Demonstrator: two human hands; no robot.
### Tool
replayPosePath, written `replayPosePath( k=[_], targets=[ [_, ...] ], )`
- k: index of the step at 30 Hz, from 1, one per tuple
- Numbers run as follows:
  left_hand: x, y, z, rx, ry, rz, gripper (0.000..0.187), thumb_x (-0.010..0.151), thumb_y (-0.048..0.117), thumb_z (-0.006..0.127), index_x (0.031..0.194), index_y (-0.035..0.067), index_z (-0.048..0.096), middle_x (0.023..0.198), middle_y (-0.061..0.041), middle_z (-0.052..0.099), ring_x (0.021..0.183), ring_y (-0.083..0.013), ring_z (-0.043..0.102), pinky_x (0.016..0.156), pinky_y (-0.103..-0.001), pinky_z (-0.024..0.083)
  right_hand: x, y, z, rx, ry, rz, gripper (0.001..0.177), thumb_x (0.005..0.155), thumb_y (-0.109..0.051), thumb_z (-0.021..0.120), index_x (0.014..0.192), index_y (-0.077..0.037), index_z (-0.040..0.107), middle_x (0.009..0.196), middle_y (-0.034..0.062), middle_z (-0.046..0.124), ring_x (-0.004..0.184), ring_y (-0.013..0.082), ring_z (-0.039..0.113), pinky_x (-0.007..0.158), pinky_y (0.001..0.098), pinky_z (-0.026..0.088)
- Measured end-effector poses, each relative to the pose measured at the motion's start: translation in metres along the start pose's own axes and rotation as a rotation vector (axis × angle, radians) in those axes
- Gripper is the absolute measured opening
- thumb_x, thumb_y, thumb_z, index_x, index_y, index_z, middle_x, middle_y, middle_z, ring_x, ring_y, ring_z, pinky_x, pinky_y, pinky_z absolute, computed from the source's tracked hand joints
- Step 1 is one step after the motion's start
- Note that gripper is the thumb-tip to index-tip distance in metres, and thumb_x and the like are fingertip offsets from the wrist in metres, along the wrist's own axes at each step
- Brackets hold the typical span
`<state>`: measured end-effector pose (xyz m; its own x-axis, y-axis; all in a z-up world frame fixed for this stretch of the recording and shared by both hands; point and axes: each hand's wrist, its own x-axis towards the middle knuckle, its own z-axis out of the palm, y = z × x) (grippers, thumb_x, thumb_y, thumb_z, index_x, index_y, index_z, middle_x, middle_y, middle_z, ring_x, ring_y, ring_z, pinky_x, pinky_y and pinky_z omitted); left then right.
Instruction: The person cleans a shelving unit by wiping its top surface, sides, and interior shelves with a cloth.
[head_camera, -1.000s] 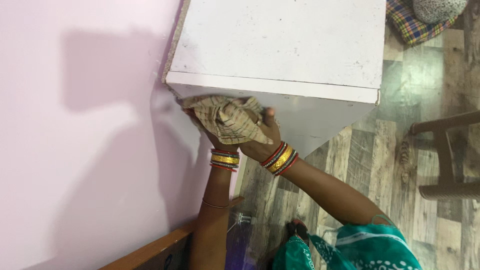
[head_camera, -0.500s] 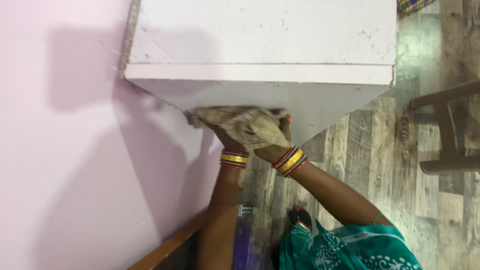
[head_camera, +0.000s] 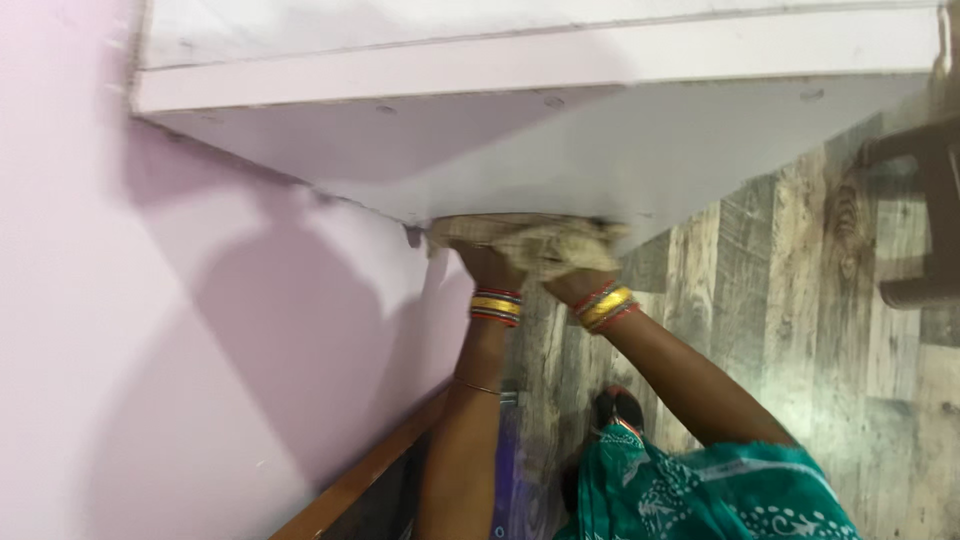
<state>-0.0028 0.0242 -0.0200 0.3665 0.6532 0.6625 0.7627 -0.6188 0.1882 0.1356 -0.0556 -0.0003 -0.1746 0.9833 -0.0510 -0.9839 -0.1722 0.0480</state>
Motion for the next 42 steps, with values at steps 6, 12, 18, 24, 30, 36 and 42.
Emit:
replayPosePath(
  k=[6,12,18,24,30,36,42],
  targets=[
    [0.038,-0.001,-0.010,-0.020,0.168,-0.105,0.096,0.097,0.079,0.035,0.166,0.016,0.017,0.166,-0.022,0.025,0.150,-0.0400,0.028,0.125,-0.065,0.020,-0.011,-0.030,0.022,-0.123,-0.170,0.036,0.094,0.085,-0.081,0.049,0.136,-0.001,0.045,0.135,0.0144,0.058,0.123,0.0236,0.058,0.110,0.0368,0.053],
    [0.030,0.023,0.007,-0.041,0.213,0.299,0.088,0.101,0.076,0.037,0.166,0.018,0.021,0.167,-0.021,0.027,0.151,-0.0415,0.031,0.128,-0.064,0.027,-0.038,-0.049,-0.012,-0.044,-0.021,-0.185,0.094,0.086,-0.082,0.050,0.135,-0.001,0.047,0.134,0.0142,0.058,0.122,0.0233,0.058,0.111,0.0367,0.053],
    [-0.033,-0.011,0.007,-0.054,-0.007,-0.185,0.081,0.102,0.075,0.033,0.160,0.019,0.027,0.161,-0.020,0.032,0.147,-0.0401,0.034,0.127,-0.062,0.027,-0.006,0.015,-0.036,0.035,-0.049,0.027,0.095,0.086,-0.083,0.051,0.133,-0.001,0.048,0.133,0.0140,0.059,0.121,0.0230,0.058,0.112,0.0367,0.052],
    [0.046,-0.010,-0.018,-0.151,0.170,-0.235,0.075,0.103,0.073,0.029,0.155,0.019,0.032,0.154,-0.018,0.036,0.143,-0.0387,0.037,0.125,-0.060,0.028,-0.002,-0.010,0.022,-0.094,-0.244,0.049,0.095,0.086,-0.084,0.052,0.132,-0.001,0.050,0.132,0.0139,0.059,0.121,0.0227,0.059,0.113,0.0367,0.052],
    [0.011,0.009,0.004,0.029,0.009,0.137,0.070,0.103,0.072,0.025,0.149,0.020,0.038,0.148,-0.017,0.041,0.140,-0.0372,0.040,0.124,-0.058,0.029,-0.026,-0.018,-0.021,0.012,-0.105,-0.164,0.095,0.086,-0.085,0.053,0.130,0.000,0.051,0.131,0.0137,0.059,0.120,0.0224,0.059,0.113,0.0366,0.052],
    [0.002,-0.020,0.004,-0.109,-0.070,-0.300,0.068,0.104,0.070,0.021,0.143,0.020,0.044,0.141,-0.015,0.046,0.136,-0.0358,0.043,0.123,-0.056,0.030,0.010,0.015,-0.036,0.019,-0.280,0.051,0.096,0.086,-0.086,0.054,0.129,0.000,0.053,0.130,0.0135,0.060,0.120,0.0222,0.059,0.114,0.0366,0.051],
    [0.062,0.005,-0.022,0.054,0.075,-0.064,0.067,0.105,0.069,0.017,0.138,0.021,0.049,0.135,-0.014,0.051,0.132,-0.0344,0.046,0.122,-0.054,0.031,-0.006,-0.033,0.031,-0.109,-0.278,-0.066,0.093,0.080,-0.082,0.057,0.128,-0.002,0.055,0.131,0.0131,0.060,0.119,0.0222,0.060,0.110,0.0396,0.052]
  ],
)
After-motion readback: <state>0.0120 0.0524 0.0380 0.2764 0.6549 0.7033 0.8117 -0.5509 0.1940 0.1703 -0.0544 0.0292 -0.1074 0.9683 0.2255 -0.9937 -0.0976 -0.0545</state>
